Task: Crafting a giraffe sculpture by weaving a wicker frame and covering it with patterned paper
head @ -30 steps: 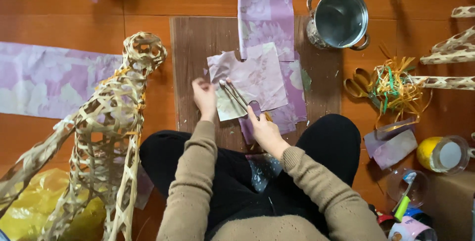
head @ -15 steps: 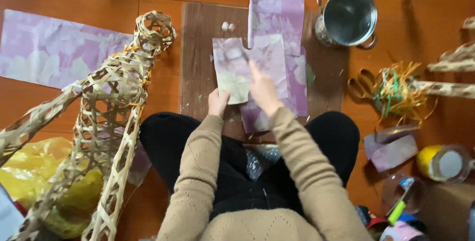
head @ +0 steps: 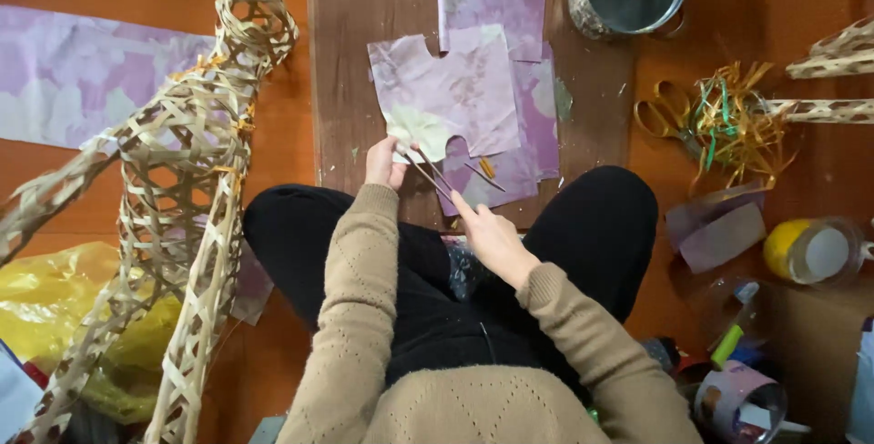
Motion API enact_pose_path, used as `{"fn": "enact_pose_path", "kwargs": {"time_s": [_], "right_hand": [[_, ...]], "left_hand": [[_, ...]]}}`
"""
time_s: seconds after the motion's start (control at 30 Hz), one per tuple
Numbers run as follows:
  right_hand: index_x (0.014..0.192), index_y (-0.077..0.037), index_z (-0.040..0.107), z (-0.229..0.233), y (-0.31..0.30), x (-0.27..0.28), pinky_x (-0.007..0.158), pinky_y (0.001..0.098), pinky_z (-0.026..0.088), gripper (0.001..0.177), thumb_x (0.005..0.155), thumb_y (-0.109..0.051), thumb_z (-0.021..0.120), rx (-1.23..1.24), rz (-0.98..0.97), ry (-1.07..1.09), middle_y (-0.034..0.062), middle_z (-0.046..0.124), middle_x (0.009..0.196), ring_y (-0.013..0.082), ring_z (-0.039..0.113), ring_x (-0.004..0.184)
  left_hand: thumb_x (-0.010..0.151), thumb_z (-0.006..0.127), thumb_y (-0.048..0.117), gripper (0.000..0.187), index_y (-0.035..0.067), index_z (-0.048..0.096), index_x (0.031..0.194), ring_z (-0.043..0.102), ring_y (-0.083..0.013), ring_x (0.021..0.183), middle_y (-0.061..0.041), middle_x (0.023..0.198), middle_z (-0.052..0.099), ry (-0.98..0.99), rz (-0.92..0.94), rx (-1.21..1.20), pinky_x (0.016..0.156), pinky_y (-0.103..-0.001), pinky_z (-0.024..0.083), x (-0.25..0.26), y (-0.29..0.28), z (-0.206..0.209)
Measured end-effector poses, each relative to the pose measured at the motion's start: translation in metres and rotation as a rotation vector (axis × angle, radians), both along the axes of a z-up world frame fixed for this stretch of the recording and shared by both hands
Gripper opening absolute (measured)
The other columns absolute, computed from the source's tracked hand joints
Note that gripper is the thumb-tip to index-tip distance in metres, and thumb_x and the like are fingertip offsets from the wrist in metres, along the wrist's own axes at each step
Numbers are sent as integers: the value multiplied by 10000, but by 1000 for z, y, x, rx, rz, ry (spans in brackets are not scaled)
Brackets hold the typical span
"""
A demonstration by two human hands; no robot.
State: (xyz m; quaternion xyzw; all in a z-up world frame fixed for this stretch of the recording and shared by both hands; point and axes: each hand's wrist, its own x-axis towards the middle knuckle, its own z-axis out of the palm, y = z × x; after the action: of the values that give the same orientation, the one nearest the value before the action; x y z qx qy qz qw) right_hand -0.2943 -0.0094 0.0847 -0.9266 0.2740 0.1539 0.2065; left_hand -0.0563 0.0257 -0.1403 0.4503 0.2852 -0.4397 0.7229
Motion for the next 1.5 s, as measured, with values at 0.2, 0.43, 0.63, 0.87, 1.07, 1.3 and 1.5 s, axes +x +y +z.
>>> {"fn": "enact_pose_path", "kwargs": {"time_s": [0.2, 0.43, 0.63, 0.87, 1.07, 1.3, 1.5], "right_hand": [[1469, -237, 400, 31, -12, -10, 664, 527, 576, 479, 990, -228, 379, 170, -142, 52, 168, 659, 915, 432, 696, 771], [1462, -305, 361, 20, -11, -11, 709, 550, 577, 486, 983, -226, 381, 116, -124, 97, 166, 672, 865, 428, 704, 796], [1442, -266, 403, 71, -48, -6, 783, 578, 554, 476, 967, -243, 391, 130, -341, 106, 211, 693, 985, 459, 682, 900], [1429, -237, 484, -72, -70, 40, 480, 369, 566, 617, 818, -169, 538, -591, -111, -182, 34, 610, 622, 208, 684, 536], [1452, -150, 424, -44, -105, 103, 547, 490, 586, 548, 909, -118, 482, -345, -161, -258, 156, 672, 678, 316, 720, 643], [1287, -271, 614, 3, -121, 24, 921, 473, 520, 383, 923, -230, 503, 253, -398, -148, 78, 707, 1125, 311, 659, 1062], [1293, -360, 609, 4, -119, -25, 1001, 483, 471, 368, 943, -370, 498, 189, -408, 36, -24, 687, 1192, 276, 637, 1122]], "left_hand": [[803, 680, -3, 333, -88, 611, 1117, 671, -379, 971, -263, 1081, 644, -67, -34, 37, 825, -591, 554, 1, 9, -27], [792, 613, 167, 127, 95, 573, 888, 645, -368, 730, -179, 911, 595, -107, -183, 117, 684, -604, 569, 1, 0, -14], [835, 614, 228, 392, 28, 586, 1171, 645, -396, 1039, -229, 1150, 641, -125, -202, 119, 809, -613, 531, -4, -7, 52], [677, 737, 79, 242, 57, 672, 909, 619, -166, 565, -78, 712, 650, -418, -358, 323, 448, -282, 544, -17, -6, 12], [746, 750, 48, 287, 23, 661, 1018, 714, -266, 716, -144, 833, 698, -369, -342, 265, 581, -424, 603, -11, 3, -32], [813, 686, 56, 331, 5, 624, 1134, 709, -284, 761, -169, 899, 671, -347, -341, 296, 591, -414, 606, -15, -5, 27], [810, 690, 37, 370, 7, 625, 1173, 708, -312, 803, -201, 933, 678, -344, -309, 302, 635, -464, 603, -21, 0, -18]]}}
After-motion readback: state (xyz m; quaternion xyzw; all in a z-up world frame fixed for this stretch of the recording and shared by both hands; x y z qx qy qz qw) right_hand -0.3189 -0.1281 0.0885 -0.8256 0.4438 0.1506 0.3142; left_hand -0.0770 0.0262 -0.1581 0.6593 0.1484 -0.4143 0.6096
